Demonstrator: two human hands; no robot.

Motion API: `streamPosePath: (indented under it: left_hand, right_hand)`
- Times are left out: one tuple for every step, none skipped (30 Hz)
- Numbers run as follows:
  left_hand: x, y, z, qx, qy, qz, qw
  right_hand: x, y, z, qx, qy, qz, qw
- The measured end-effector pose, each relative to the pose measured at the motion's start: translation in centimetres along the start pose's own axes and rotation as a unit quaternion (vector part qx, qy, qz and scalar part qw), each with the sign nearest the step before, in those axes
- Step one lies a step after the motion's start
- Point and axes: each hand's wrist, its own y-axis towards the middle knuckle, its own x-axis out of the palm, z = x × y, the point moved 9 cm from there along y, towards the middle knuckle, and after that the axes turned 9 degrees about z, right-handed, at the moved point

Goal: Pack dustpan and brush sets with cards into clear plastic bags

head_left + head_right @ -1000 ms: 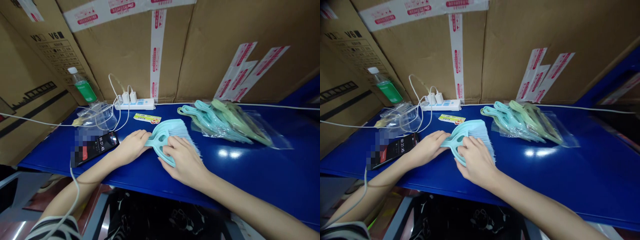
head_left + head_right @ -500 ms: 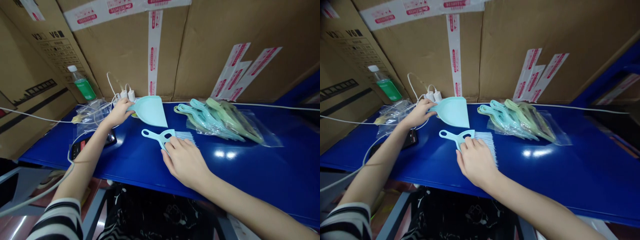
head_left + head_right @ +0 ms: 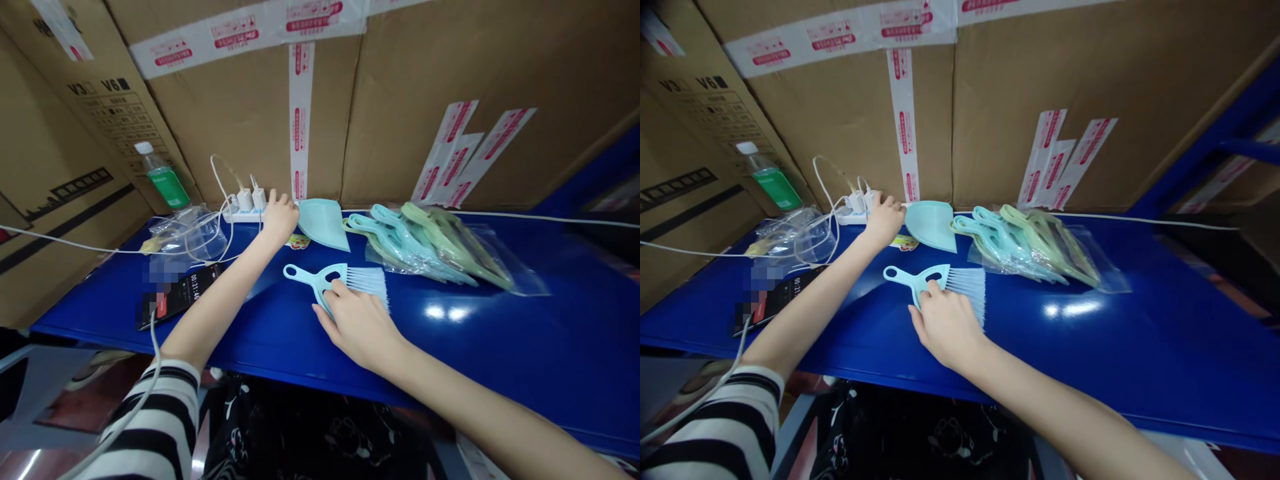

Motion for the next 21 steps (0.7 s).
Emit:
streamPosePath:
  left_hand:
    - [0.2, 0.2, 0.3, 0.002, 0.002, -0.003, 1.000]
    - [0.4, 0.5, 0.5, 0.005, 0.002, -0.005, 1.000]
    - [0.6, 0.8, 0.7, 0.008, 0.000, -0.007, 1.000]
    - [0.8, 1.0, 0.7, 0.010, -0.001, -0.008, 1.000]
    - [1.0, 1.3, 0.7, 0.010, -0.002, -0.009, 1.000]
    - [1.2, 1.5, 0.6, 0.011, -0.003, -0.008, 1.000]
    - [1.4, 1.7, 0.4, 0.011, -0.003, -0.007, 1.000]
    - [1.6, 1.9, 0.3, 0.011, -0.003, -0.005, 1.000]
    - [1.8, 2.0, 0.2, 0.011, -0.004, -0.004, 1.000]
    - [2.0, 2.2, 0.1, 0.010, -0.004, -0.002, 1.000]
    - [2.2, 2.3, 0.0, 0.010, -0.005, 0.000, 1.000]
    - [2.3, 2.3, -0.1, 0.009, -0.006, 0.003, 1.000]
    - [2.4, 2.4, -0.1, 0.008, -0.007, 0.006, 1.000]
    - [2.5, 2.4, -0.2, 0.007, -0.008, 0.009, 1.000]
    - [2.6, 2.4, -0.2, 0.006, -0.010, 0.012, 1.000]
    - [2.6, 2.4, -0.2, 0.005, -0.012, 0.015, 1.000]
    - [2.5, 2.3, -0.2, 0.005, -0.013, 0.017, 1.000]
    - [2.3, 2.3, -0.1, 0.004, -0.015, 0.020, 1.000]
    - [2.0, 2.2, 0.1, 0.005, -0.018, 0.023, 1.000]
    - [1.7, 2.2, 0.4, 0.007, -0.021, 0.027, 0.999]
    - [1.2, 2.2, 0.9, 0.009, -0.025, 0.031, 0.999]
  right_hand:
    - [0.1, 0.0, 0.1, 0.001, 0.002, -0.014, 1.000]
    - [0.2, 0.0, 0.2, -0.001, 0.007, -0.027, 1.000]
    - [0.3, 0.0, 0.2, -0.007, 0.015, -0.040, 0.999]
    - [0.4, 0.0, 0.2, -0.011, 0.025, -0.050, 0.998]
    - [0.5, 0.0, 0.3, -0.013, 0.035, -0.057, 0.998]
    - [0.5, 0.0, 0.5, -0.011, 0.044, -0.060, 0.997]
    - [0.5, 0.1, 0.7, -0.006, 0.052, -0.059, 0.997]
    - [0.6, 0.2, 1.0, 0.001, 0.062, -0.058, 0.996]
    - [0.7, 0.3, 1.3, 0.007, 0.074, -0.057, 0.996]
    - [0.8, 0.5, 1.7, 0.013, 0.090, -0.056, 0.994]
    - [0.8, 0.7, 2.1, 0.020, 0.107, -0.051, 0.993]
    - [0.7, 0.9, 2.5, 0.027, 0.125, -0.045, 0.991]
    - [0.5, 1.0, 3.0, 0.034, 0.141, -0.038, 0.989]
    - [0.4, 1.0, 3.4, 0.039, 0.154, -0.035, 0.987]
    - [0.2, 1.0, 3.7, 0.041, 0.164, -0.039, 0.985]
    - [0.2, 0.9, 3.9, 0.040, 0.171, -0.049, 0.983]
    - [0.2, 0.8, 4.0, 0.036, 0.175, -0.062, 0.982]
    - [0.2, 0.6, 4.0, 0.033, 0.176, -0.074, 0.981]
    - [0.2, 0.4, 4.0, 0.033, 0.173, -0.081, 0.981]
    - [0.2, 0.3, 4.0, 0.034, 0.168, -0.084, 0.982]
    - [0.2, 0.3, 4.0, 0.036, 0.163, -0.083, 0.983]
